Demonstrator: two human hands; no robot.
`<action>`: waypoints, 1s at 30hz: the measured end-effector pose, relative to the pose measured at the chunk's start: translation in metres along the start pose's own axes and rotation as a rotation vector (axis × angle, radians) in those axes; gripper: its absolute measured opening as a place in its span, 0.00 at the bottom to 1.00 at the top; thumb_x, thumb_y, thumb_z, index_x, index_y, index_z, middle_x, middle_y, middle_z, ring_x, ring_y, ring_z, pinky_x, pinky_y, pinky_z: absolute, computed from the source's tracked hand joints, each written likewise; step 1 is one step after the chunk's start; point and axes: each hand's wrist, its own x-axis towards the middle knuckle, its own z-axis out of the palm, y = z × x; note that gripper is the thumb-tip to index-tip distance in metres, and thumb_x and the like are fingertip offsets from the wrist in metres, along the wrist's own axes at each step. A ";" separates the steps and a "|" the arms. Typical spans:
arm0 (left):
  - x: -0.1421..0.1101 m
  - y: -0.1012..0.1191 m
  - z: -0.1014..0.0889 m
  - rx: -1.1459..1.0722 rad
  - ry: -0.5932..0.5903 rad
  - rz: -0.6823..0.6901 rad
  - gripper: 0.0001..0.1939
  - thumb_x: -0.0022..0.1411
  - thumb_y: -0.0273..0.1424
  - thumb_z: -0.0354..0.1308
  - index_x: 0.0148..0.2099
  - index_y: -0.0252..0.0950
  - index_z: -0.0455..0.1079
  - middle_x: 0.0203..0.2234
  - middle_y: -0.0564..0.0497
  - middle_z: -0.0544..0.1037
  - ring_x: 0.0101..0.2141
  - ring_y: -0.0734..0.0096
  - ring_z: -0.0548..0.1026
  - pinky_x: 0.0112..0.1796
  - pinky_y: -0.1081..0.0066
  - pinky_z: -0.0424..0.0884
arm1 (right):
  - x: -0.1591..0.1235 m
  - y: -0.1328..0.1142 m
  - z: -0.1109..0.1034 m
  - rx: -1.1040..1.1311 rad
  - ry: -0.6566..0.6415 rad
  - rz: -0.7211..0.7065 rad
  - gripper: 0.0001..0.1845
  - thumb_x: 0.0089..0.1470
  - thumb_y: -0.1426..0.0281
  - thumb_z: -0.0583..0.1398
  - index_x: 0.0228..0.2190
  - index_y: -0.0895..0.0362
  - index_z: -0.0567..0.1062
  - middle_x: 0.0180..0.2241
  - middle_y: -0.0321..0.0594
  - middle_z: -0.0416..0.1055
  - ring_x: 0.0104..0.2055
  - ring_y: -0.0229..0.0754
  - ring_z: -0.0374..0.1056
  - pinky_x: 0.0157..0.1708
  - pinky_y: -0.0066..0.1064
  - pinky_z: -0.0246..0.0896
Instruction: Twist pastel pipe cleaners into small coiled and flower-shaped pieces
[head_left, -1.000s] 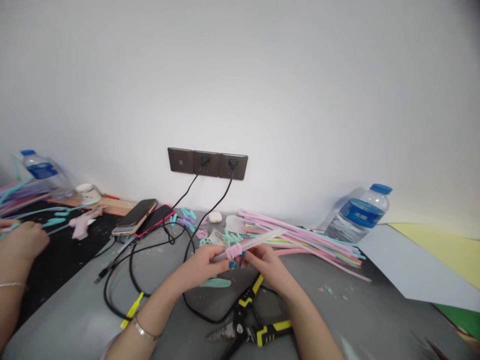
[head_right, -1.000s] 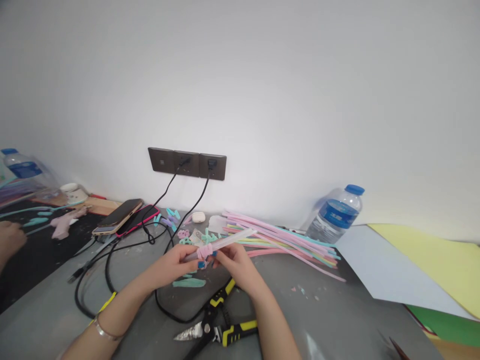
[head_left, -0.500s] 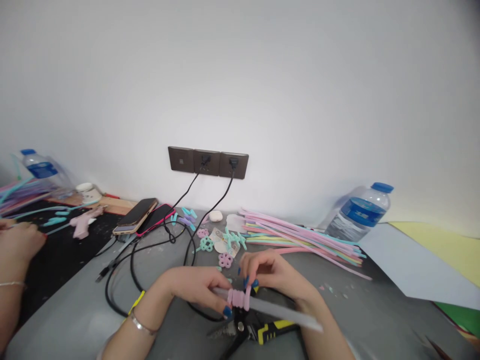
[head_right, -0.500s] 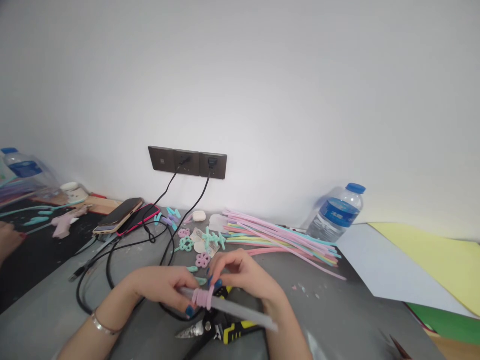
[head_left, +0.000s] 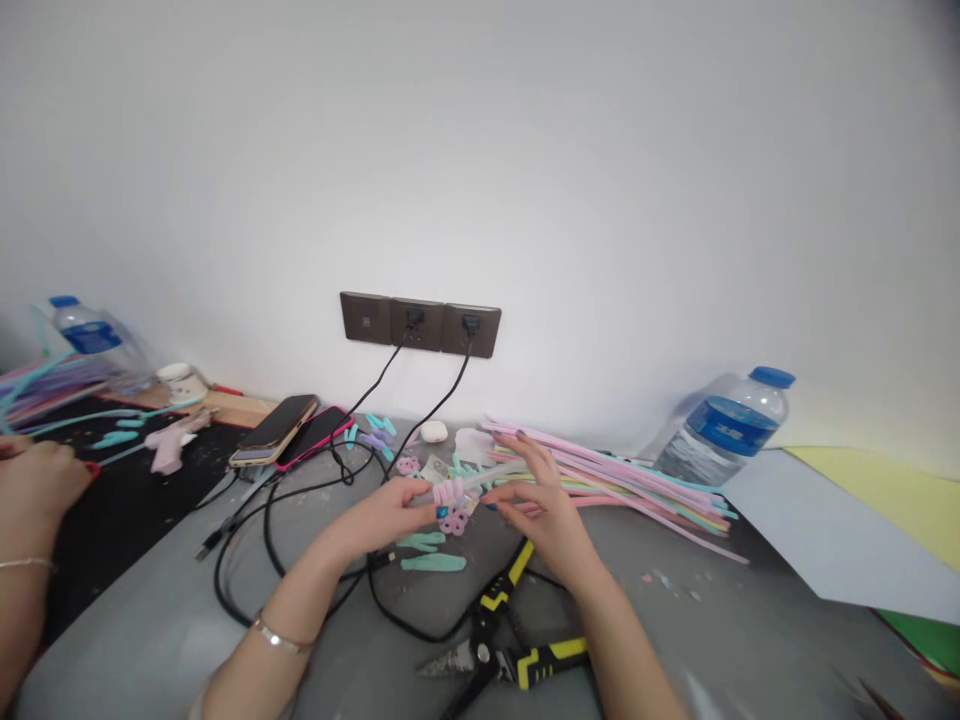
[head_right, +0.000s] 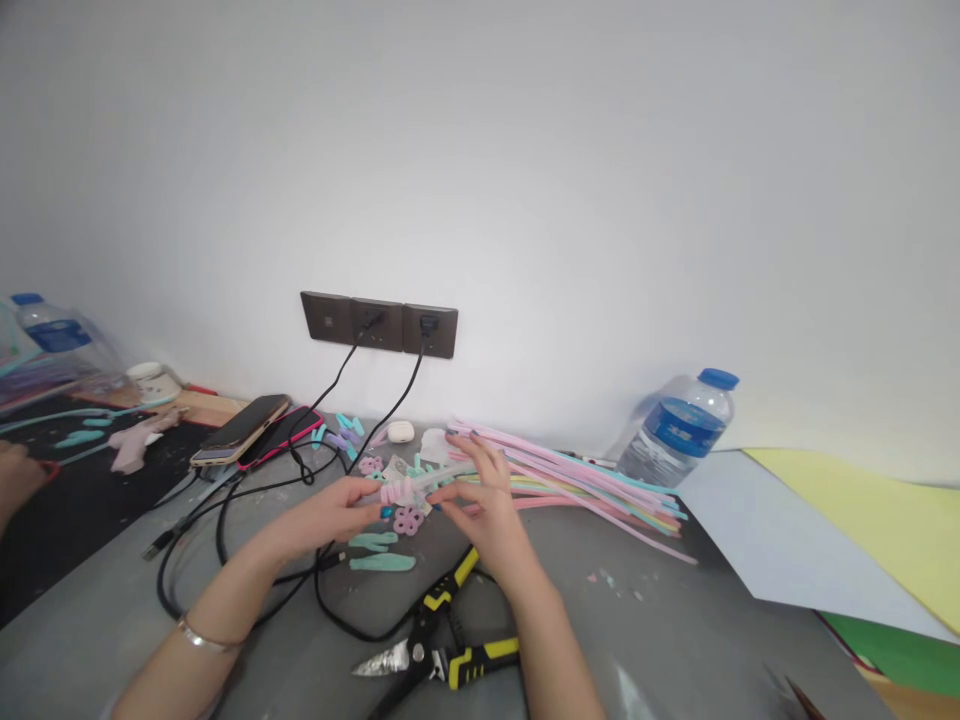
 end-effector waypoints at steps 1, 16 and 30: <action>0.002 0.000 0.002 -0.068 0.020 0.027 0.18 0.56 0.44 0.57 0.34 0.33 0.65 0.17 0.63 0.50 0.19 0.81 0.47 0.20 0.76 0.44 | 0.000 0.000 0.000 -0.018 0.064 -0.016 0.09 0.53 0.73 0.61 0.27 0.49 0.81 0.60 0.41 0.61 0.65 0.57 0.46 0.59 0.59 0.43; -0.012 0.008 0.000 0.162 -0.573 -0.009 0.14 0.54 0.40 0.61 0.30 0.33 0.67 0.18 0.59 0.57 0.21 0.79 0.52 0.21 0.76 0.48 | -0.001 -0.004 -0.009 0.680 -0.007 0.252 0.09 0.51 0.62 0.64 0.27 0.53 0.79 0.28 0.41 0.76 0.30 0.43 0.71 0.24 0.30 0.67; 0.000 -0.011 0.000 0.420 -0.015 0.048 0.07 0.55 0.31 0.51 0.28 0.33 0.64 0.21 0.57 0.60 0.25 0.74 0.58 0.24 0.76 0.52 | -0.005 -0.003 0.013 0.150 -0.264 0.096 0.07 0.55 0.73 0.61 0.36 0.52 0.77 0.38 0.42 0.75 0.44 0.47 0.69 0.46 0.40 0.63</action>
